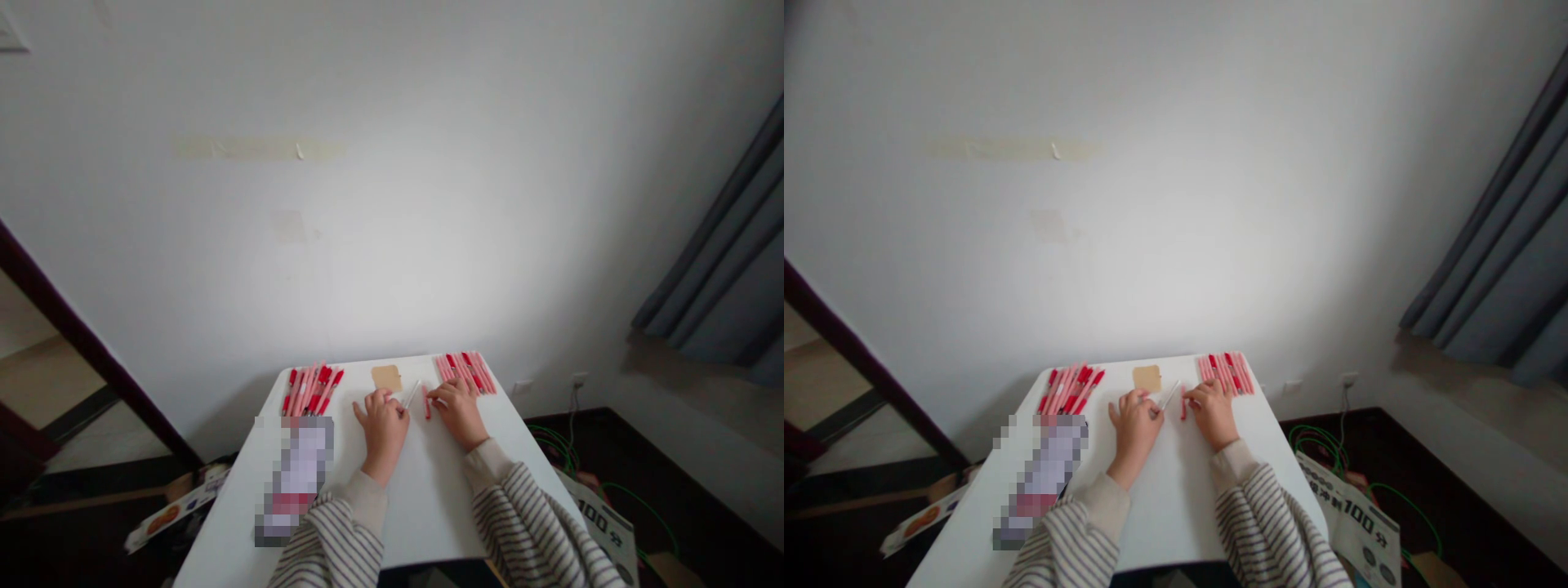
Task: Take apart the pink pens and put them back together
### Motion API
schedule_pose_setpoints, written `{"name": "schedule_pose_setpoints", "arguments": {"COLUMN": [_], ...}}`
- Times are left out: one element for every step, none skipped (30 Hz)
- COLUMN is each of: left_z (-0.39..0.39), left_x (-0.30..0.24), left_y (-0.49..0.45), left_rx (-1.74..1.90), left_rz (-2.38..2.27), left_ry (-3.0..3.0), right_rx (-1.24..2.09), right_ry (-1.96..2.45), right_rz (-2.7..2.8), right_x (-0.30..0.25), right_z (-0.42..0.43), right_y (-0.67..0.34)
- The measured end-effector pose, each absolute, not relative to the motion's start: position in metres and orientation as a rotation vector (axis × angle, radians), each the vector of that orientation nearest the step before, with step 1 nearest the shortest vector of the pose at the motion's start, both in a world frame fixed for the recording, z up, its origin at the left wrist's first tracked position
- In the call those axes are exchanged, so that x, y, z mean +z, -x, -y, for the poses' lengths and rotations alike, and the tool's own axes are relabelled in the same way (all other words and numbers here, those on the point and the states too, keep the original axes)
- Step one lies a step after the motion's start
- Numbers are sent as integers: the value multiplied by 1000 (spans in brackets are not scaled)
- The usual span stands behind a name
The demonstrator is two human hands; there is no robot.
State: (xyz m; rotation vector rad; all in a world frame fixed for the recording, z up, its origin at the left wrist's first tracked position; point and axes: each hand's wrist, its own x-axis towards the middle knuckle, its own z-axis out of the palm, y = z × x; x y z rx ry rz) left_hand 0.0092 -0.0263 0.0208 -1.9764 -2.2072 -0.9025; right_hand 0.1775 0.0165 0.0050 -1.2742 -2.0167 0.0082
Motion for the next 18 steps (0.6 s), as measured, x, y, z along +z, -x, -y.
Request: {"name": "schedule_pose_setpoints", "arguments": {"left_z": [26, 26, 26, 26, 26, 26, 25, 25, 25, 24, 24, 24, 24, 24, 24, 25, 25, 25], "left_x": [21, 21, 22, 22, 23, 23, 23, 23, 22, 22, 21, 21, 20, 20, 21, 21, 22, 23], "left_y": [-9, -9, -9, -9, -9, -9, -9, -8, -8, -8, -8, -8, -8, -8, -9, -9, -9, -10], "left_rx": [-912, -923, -935, -949, -964, -981, -999, -1017, -1033, -1045, -1052, -1055, -1053, -1050, -1045, -1041, -1037, -1034], "left_rz": [2204, 2201, 2201, 2202, 2202, 2201, 2194, 2183, 2169, 2152, 2136, 2120, 2102, 2087, 2071, 2060, 2050, 2042], "left_ry": [1977, 1977, 1974, 1968, 1959, 1950, 1946, 1946, 1952, 1963, 1978, 1998, 2019, 2040, 2060, 2074, 2089, 2101], "right_rx": [8, 8, 8, 8, 7, 5, 4, 1, -4, -13, -25, -42, -60, -78, -92, -103, -107, -107], "right_ry": [1279, 1283, 1285, 1287, 1288, 1289, 1287, 1284, 1280, 1274, 1268, 1259, 1249, 1238, 1226, 1214, 1203, 1192], "right_rz": [2016, 2016, 2016, 2014, 2010, 2002, 1994, 1983, 1970, 1955, 1939, 1925, 1916, 1912, 1914, 1921, 1933, 1945], "right_x": [5, 5, 5, 5, 5, 5, 5, 6, 6, 7, 7, 7, 7, 8, 8, 7, 7, 7], "right_z": [-16, -16, -16, -16, -16, -16, -15, -15, -15, -15, -16, -16, -16, -16, -16, -16, -16, -17], "right_y": [-177, -177, -177, -177, -177, -177, -177, -177, -177, -178, -178, -178, -178, -178, -178, -177, -177, -176]}}
